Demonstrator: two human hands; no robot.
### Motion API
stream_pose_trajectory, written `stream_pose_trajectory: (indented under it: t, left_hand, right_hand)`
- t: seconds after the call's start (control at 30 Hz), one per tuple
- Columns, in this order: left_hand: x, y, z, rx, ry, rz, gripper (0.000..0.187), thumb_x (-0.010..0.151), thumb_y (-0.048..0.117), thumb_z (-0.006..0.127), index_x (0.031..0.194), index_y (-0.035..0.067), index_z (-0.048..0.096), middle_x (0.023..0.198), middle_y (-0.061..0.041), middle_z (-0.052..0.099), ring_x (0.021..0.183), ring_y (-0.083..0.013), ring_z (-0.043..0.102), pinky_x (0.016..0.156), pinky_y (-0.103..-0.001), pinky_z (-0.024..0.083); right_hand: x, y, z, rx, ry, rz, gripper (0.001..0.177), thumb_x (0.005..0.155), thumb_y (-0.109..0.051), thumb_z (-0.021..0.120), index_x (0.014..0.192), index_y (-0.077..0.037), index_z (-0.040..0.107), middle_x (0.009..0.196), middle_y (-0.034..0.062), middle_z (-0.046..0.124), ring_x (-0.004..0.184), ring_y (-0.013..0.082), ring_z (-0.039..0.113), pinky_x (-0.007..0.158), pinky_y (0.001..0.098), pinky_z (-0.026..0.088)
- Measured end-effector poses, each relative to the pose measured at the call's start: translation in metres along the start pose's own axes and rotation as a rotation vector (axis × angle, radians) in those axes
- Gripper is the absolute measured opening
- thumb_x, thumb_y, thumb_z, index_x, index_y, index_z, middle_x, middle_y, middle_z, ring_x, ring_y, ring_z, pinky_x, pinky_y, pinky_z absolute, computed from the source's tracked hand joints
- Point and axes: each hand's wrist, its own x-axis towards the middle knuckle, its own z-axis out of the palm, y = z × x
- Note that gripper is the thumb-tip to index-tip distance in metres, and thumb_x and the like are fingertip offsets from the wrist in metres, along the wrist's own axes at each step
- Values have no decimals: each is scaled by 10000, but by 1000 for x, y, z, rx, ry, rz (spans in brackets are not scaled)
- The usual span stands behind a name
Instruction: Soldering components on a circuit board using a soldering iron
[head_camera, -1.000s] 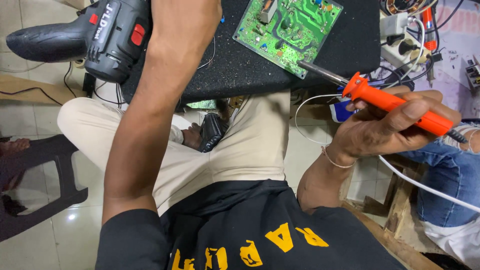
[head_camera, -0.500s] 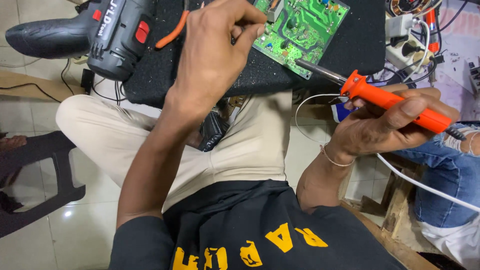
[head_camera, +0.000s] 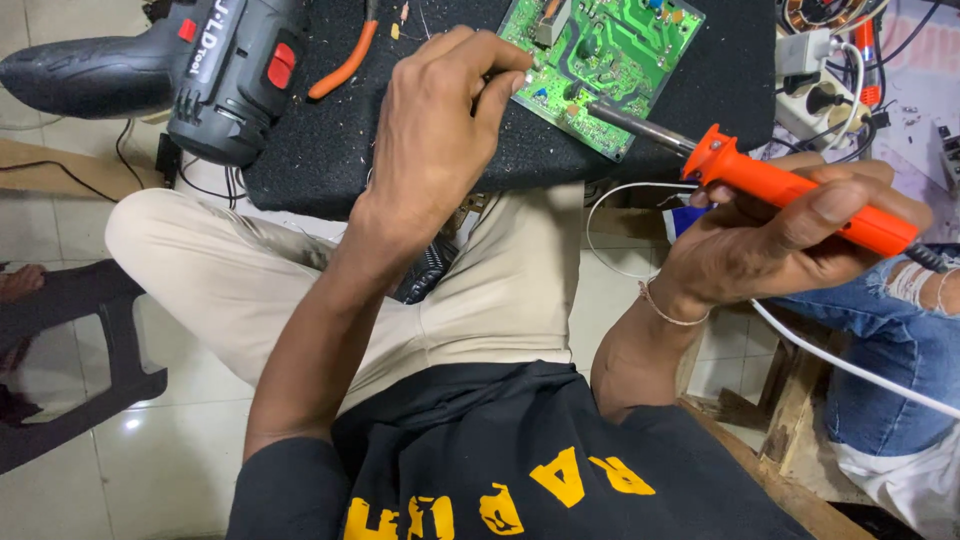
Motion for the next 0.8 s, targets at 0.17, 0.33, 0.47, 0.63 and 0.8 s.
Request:
stream_pose_trajectory:
  t: [0.17,0.33,0.47,0.63,0.8]
  left_hand:
    - [-1,5,-2,-4,-5,-20,99,947,38,743,1014,108,720,968,-49,629,842,-273,596,714,-417,487]
    - [0,6,-2,-4,2,-17,91,953,38,714,1014,107,717,971,-48,646,889,-294,601,735,-442,490]
    - [1,11,0,17,19,-5,84,981,54,678,1018,128,694,980,-29,632,917,-310,590,642,-488,496]
    - [3,8,4,-1,4,11,67,986,63,673,1026,117,677,973,-48,618,904,-310,597,691,-474,489]
    - [2,12,-4,-87,25,61,97,985,-32,641,1045,40,665,998,-92,638,931,-323,595,842,-439,472]
  right_hand:
    - [4,0,10,-1,-4,-50,449,988,-420,712,929,-91,413,737,111,417,509,198,353,468,342,342]
    - [7,5,12,27,-106,-79,344,1038,-347,669,973,-109,430,830,89,418,610,229,430,524,371,434]
    - [13,14,15,6,-118,-151,328,1029,-309,669,931,-97,439,779,97,413,694,213,404,687,384,413]
    - [13,21,19,-69,-9,-133,384,981,-351,686,881,-83,431,773,81,434,748,205,448,973,383,400]
    - [23,11,23,-116,-99,-171,389,1029,-368,618,895,-80,393,804,64,349,728,192,387,706,346,374]
